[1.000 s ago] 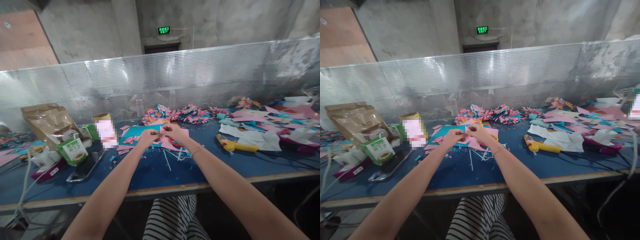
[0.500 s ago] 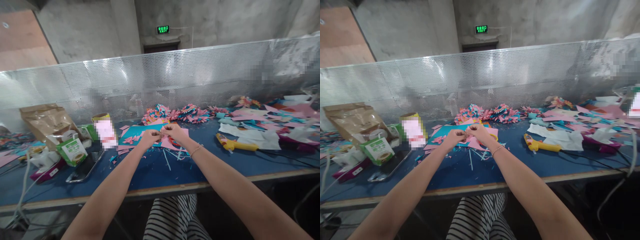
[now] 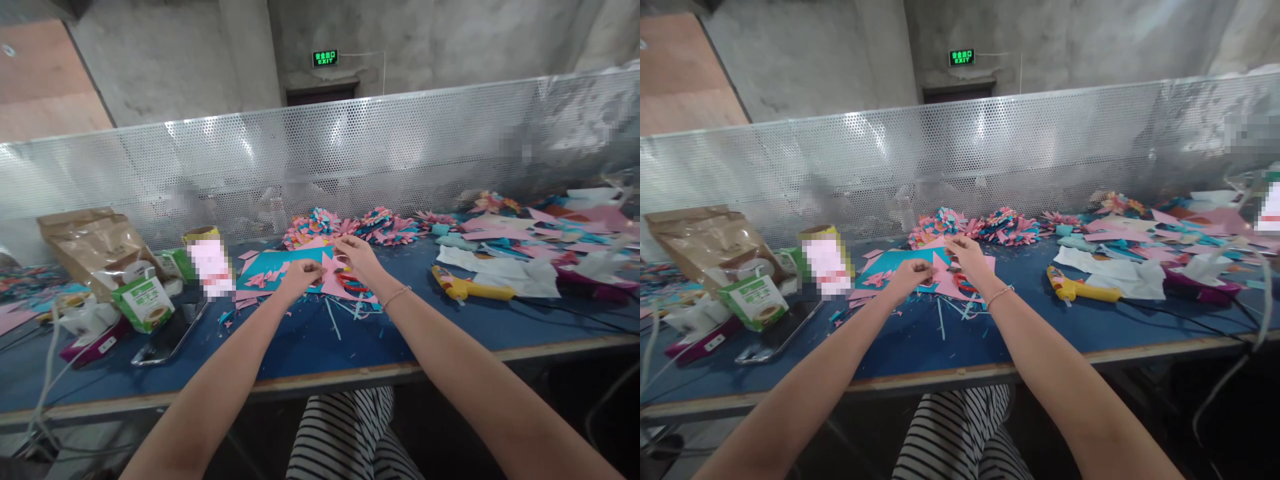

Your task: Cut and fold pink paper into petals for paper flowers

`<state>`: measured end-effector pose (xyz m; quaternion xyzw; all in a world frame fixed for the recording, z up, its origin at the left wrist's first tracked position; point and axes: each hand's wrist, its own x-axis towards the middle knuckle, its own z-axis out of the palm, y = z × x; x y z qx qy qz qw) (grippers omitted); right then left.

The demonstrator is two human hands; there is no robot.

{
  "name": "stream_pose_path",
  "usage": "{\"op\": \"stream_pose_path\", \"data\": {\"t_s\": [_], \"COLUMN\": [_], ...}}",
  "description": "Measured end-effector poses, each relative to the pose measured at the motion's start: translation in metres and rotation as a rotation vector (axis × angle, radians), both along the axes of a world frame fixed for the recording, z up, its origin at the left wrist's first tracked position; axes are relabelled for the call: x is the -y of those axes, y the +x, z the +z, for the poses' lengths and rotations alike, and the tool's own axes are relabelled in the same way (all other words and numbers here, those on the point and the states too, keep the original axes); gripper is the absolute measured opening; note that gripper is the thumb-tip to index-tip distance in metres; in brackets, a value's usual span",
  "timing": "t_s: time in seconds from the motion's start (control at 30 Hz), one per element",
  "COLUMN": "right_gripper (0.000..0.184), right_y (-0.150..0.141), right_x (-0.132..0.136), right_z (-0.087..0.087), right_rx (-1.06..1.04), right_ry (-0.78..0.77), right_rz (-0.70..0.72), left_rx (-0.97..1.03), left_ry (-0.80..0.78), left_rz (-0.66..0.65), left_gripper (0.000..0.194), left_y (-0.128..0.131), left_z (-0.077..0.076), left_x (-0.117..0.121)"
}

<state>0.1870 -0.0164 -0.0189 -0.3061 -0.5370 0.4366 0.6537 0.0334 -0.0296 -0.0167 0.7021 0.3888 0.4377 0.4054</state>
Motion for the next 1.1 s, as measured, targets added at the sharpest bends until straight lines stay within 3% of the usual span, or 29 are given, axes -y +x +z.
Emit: {"op": "stream_pose_path", "data": {"t_s": [0.13, 0.23, 0.53, 0.8, 1.1], "right_gripper": [0.026, 0.023, 0.022, 0.022, 0.018], "right_y": [-0.002, -0.002, 0.001, -0.001, -0.002], "right_x": [-0.005, -0.009, -0.008, 0.001, 0.001], "right_z": [-0.005, -0.008, -0.006, 0.001, -0.001], "right_rx": [0.3, 0.393, 0.256, 0.086, 0.128], "right_ry": [0.032, 0.07, 0.028, -0.142, -0.112], "right_rz": [0.047, 0.01, -0.067, 0.17, 0.182], "left_rx": [0.004, 0.003, 0.035, 0.289, 0.331], "left_ry": [0.003, -0.02, -0.045, -0.177, -0.234], "left_rz": [0.022, 0.008, -0.009, 0.055, 0.026], "left_gripper": [0.021, 0.02, 0.022, 0.016, 0.022], "left_y": [0.0, 0.001, -0.004, -0.007, -0.005], "left_z": [0.002, 0.003, 0.006, 0.009, 0.008], "left_x": [0.001, 0.002, 0.0, -0.002, 0.002]}}
